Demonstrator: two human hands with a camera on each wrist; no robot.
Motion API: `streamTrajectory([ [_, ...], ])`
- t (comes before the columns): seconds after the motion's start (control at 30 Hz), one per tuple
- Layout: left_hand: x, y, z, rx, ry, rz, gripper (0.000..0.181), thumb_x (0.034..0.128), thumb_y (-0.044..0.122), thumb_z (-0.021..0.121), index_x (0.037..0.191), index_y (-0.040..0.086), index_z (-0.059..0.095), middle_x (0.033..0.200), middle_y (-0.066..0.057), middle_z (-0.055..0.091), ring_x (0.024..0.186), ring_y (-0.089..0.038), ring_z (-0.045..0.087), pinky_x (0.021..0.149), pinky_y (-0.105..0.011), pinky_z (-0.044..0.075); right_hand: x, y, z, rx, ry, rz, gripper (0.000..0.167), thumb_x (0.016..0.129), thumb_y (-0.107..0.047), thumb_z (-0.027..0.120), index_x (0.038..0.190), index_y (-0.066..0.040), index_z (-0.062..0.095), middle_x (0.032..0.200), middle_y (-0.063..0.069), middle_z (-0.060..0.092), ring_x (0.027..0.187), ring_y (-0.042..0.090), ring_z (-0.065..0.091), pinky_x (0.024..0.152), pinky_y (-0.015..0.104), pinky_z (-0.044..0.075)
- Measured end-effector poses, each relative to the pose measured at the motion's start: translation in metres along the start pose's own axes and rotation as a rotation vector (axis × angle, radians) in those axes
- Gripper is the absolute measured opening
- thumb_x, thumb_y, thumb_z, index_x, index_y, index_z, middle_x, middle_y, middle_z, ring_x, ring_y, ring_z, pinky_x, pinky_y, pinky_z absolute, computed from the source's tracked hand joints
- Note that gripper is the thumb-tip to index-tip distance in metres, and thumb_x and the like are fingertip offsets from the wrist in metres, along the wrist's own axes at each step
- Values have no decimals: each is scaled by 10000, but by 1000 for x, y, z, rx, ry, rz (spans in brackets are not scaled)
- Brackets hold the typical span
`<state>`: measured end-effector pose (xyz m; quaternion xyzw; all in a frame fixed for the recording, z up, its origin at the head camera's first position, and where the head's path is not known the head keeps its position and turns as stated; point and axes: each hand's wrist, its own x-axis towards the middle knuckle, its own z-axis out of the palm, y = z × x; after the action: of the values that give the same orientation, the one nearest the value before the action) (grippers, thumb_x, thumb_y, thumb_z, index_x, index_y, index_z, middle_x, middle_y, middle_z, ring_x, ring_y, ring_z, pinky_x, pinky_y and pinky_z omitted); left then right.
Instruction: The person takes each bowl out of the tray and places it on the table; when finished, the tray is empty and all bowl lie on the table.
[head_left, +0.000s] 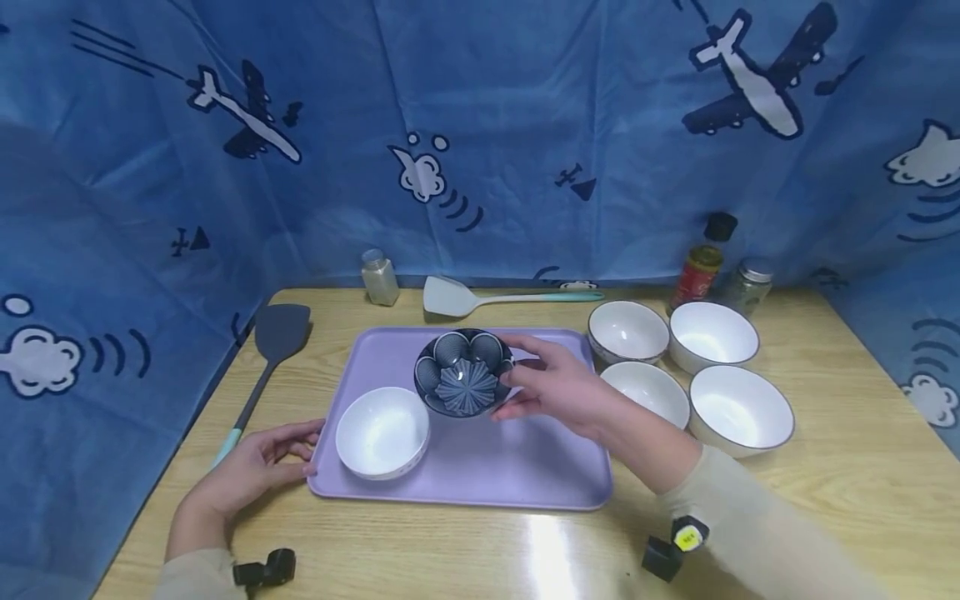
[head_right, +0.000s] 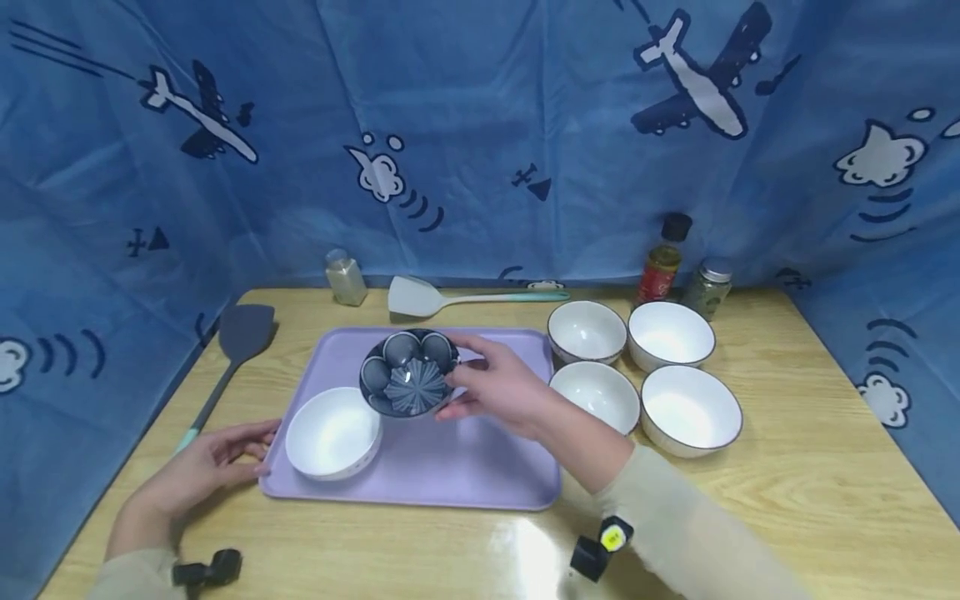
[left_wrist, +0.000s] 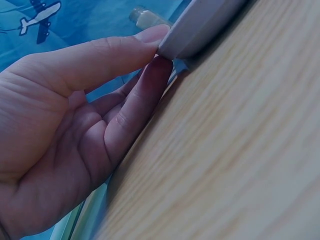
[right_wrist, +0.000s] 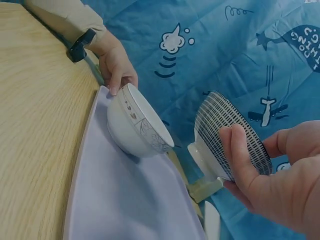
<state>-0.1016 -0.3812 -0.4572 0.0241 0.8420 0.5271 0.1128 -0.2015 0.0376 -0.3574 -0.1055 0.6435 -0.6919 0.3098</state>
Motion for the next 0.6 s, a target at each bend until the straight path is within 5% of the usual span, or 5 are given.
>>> streamTrajectory([
  [0.6,3,-5,1,21,17,-48,677,861,255,788,1450,75,508,1297,-131,613,1031,-117,632,886,-161,493,-66,4,-58,-154,-188,4,666,977,-27,546,1566,-58,237,1376,339,439,881,361,711,817,468,593],
])
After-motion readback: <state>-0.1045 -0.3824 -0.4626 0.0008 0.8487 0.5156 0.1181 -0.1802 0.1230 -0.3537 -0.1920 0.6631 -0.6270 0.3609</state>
